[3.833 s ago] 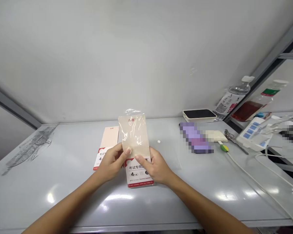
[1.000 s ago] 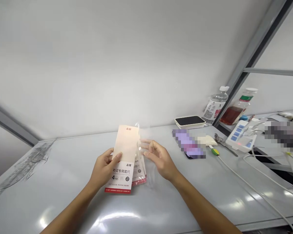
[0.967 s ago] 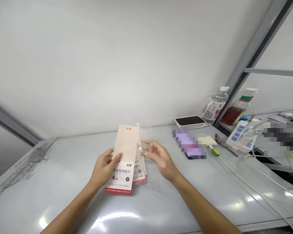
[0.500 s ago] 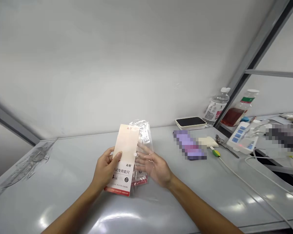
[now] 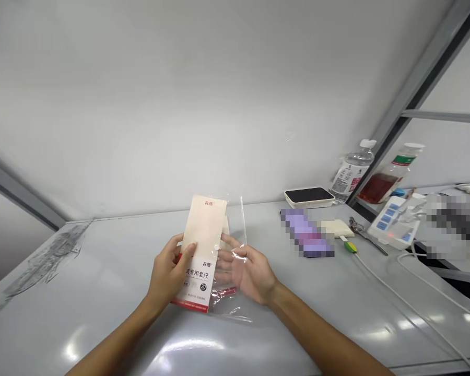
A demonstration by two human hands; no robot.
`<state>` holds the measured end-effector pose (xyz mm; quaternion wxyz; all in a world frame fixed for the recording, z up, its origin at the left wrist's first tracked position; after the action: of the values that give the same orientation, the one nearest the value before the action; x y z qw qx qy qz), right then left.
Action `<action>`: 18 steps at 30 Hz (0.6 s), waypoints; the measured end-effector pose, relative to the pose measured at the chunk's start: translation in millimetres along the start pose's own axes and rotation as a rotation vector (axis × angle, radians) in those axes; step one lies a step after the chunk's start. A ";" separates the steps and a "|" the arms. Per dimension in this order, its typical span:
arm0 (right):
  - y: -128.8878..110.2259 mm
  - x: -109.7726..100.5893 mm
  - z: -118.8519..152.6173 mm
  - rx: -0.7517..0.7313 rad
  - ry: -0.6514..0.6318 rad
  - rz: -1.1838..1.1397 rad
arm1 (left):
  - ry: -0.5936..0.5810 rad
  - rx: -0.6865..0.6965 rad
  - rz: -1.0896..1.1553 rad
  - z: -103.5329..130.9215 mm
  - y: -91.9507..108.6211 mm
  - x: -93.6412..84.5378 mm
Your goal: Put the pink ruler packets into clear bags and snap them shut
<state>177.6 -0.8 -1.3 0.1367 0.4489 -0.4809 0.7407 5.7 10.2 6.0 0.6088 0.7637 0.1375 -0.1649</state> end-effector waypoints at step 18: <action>-1.3 2.6 4.0 0.126 -0.030 0.079 | -0.046 -0.014 -0.053 -5.8 4.3 -7.3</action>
<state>179.1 -4.0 2.1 0.0718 0.4482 -0.4526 0.7675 1.4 14.8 14.0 0.6127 0.7514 0.1447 -0.1976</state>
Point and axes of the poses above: each hand's wrist, its own z-axis away from the middle knuckle, its own x-axis out of the palm, y = z × x, the point moved 1 cm from there along -z, towards the middle knuckle, and after that the axes turned 4 degrees about x, right-handed, at the moved point
